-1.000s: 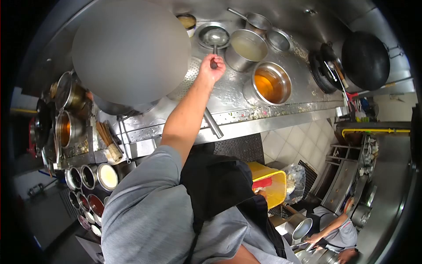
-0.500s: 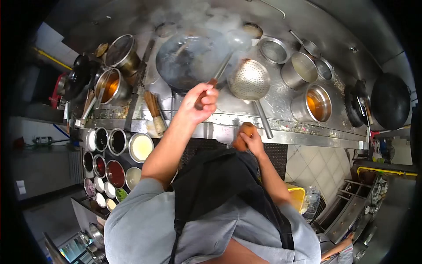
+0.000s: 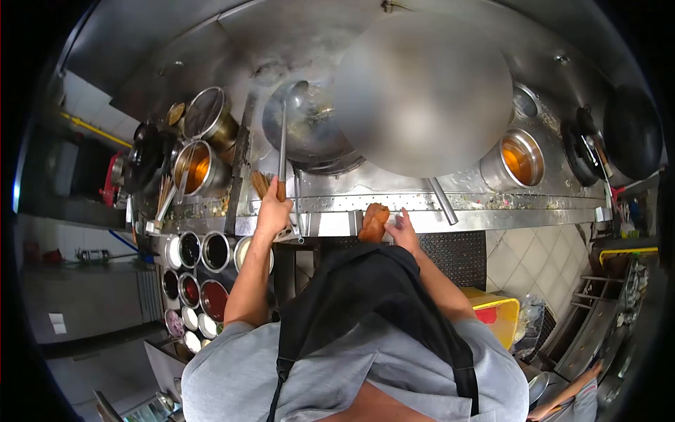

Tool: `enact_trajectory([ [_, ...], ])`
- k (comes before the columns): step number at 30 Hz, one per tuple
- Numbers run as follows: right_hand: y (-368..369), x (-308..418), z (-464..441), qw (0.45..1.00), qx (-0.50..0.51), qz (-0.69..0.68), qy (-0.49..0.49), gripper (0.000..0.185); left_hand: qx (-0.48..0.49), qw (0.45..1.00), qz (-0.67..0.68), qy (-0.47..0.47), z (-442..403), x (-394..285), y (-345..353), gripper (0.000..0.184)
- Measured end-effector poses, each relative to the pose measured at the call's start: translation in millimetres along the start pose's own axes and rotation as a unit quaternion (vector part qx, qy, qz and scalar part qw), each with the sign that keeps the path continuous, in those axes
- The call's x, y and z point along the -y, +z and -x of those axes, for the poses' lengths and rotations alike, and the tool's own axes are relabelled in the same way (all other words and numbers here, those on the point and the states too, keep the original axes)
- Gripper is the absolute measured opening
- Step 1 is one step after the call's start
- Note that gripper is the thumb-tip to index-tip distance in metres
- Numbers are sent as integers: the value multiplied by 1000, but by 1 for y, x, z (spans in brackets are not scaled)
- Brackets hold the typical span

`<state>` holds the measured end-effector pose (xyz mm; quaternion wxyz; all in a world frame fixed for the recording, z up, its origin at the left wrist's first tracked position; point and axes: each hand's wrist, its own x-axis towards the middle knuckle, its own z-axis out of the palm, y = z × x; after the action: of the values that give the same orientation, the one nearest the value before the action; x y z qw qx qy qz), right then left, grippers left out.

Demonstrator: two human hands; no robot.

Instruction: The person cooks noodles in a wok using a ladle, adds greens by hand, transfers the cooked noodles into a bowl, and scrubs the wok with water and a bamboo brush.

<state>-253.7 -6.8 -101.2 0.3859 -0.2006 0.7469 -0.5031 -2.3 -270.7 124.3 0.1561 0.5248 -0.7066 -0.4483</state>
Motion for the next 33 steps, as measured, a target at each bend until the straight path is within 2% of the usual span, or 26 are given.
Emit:
enact_trajectory([
  [1,-16,4,17,998,-20,-49,32,97,-25,998,-15,56,-12,-1,8,78],
  [2,-36,-13,26,998,-34,-38,38,92,-48,992,-28,112,-32,1,20,77],
  [4,-76,-57,49,994,-97,29,44,86,-129,943,-42,303,-62,-33,47,76],
  [5,-96,-72,64,991,-107,17,75,84,-18,992,60,112,-39,-114,49,78],
  [7,-134,-99,94,981,-129,-1,144,81,35,980,126,153,-72,-174,78,77],
  [10,-182,-161,133,959,-163,-30,232,77,114,944,233,204,-130,-263,131,84],
  [12,-209,-229,150,946,-192,-63,255,74,136,945,200,221,-169,-320,163,86],
  [14,-237,-330,176,964,-150,78,207,75,165,942,181,230,-209,-359,196,85],
  [15,-240,-276,185,945,-168,22,278,73,173,944,160,231,-222,-372,207,85],
  [16,-243,-217,196,918,-192,-33,346,72,195,947,149,205,-226,-377,210,85],
  [19,-259,-239,208,896,-177,-84,398,80,281,944,119,124,-233,-388,192,86],
  [22,-272,-257,211,898,-174,-82,395,77,282,945,119,112,-197,-358,147,84],
  [24,-277,-261,207,900,-167,-63,397,74,249,952,126,128,-158,-341,127,79],
  [26,-291,-249,197,904,-132,-48,403,71,150,972,13,181,-121,-330,119,70],
  [28,-305,-246,181,922,-104,-26,373,66,88,975,-91,181,-86,-330,97,65],
  [29,-313,-261,173,932,-85,-6,351,67,57,972,-143,178,-74,-329,90,63],
  [30,-322,-299,159,942,-66,14,330,69,26,957,-176,229,-71,-318,82,62],
  [32,-339,-272,135,937,-68,35,341,70,-36,911,-243,330,-77,-295,64,61],
  [33,-346,-252,122,933,-69,40,350,71,-32,910,-275,307,-70,-305,68,62],
])
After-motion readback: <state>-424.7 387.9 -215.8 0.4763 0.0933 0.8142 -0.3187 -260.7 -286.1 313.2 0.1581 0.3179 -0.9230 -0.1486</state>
